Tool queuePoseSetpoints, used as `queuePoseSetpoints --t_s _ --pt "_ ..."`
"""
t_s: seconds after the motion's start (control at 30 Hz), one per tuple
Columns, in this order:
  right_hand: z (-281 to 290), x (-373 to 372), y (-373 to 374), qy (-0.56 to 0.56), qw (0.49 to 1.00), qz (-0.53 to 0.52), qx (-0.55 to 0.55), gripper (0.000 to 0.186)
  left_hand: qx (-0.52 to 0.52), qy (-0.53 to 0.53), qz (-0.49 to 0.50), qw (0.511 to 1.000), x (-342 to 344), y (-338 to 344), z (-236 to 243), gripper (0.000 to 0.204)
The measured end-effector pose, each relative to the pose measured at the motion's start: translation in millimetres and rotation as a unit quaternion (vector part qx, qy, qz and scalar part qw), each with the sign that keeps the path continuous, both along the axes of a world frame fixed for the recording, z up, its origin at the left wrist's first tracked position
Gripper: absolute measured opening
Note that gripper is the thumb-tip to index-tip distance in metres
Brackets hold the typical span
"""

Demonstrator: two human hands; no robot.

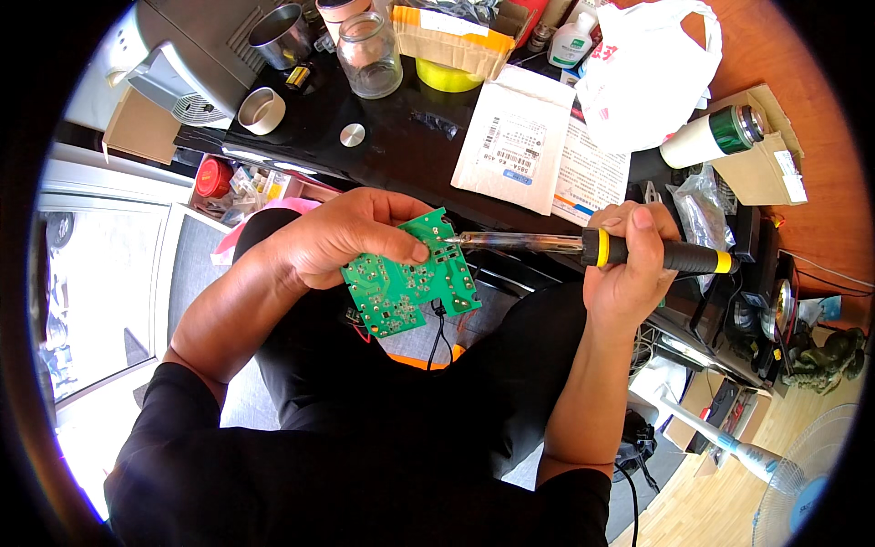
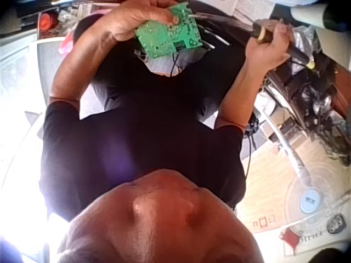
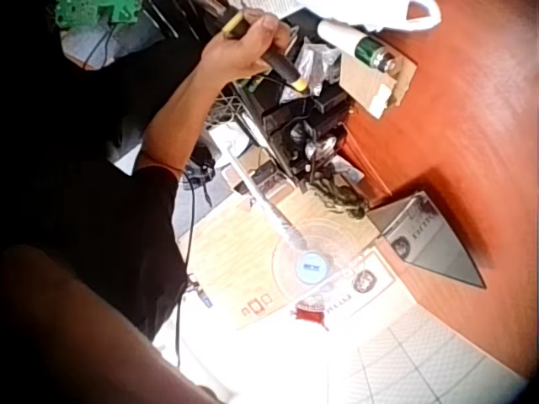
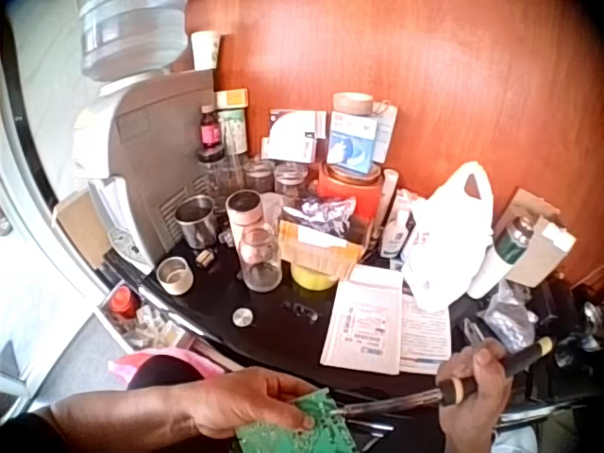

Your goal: The person solders components onto a green circuit board using a soldering iron and later searches through a desk drawer for various items.

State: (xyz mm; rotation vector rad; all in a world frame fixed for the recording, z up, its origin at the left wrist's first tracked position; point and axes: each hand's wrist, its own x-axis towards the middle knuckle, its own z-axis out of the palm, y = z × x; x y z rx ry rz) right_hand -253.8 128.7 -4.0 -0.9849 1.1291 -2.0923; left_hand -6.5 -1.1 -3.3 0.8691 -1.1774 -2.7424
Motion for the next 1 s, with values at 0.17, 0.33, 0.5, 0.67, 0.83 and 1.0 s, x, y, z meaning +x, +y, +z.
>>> queuePoseSetpoints --t_s 0.17,0.33,0.5,0.67,0.83,1.0 --pt "0.2 -0.6 0.5 0.001 1.000 -0.006 0.001 0.022 0.003 -0.002 0.003 1.000 -0.3 0.2 -0.5 0.039" --pt "0.3 0.5 -0.2 0.013 1.000 -0.024 -0.001 0.022 0.003 -0.003 0.000 1.000 0.2 0.0 -0.6 0.039" --pt "0.9 -0.5 0.7 0.018 1.000 -0.014 -0.002 0.021 0.004 -0.003 0.001 1.000 -0.4 0.0 -0.5 0.039" --pt "-0.8 -2.2 0.2 0.016 1.000 -0.009 -0.006 0.021 0.012 -0.001 0.002 1.000 -0.5 -0.1 -1.3 0.038" --pt "-2.6 -4.2 1.0 0.018 1.000 -0.001 -0.010 0.021 0.015 0.004 0.003 1.000 -0.6 0.7 -2.5 0.038" --pt "-1.7 -2.3 1.3 0.017 1.000 -0.007 -0.005 0.021 0.010 -0.001 0.003 1.000 -1.4 0.9 -0.2 0.038"
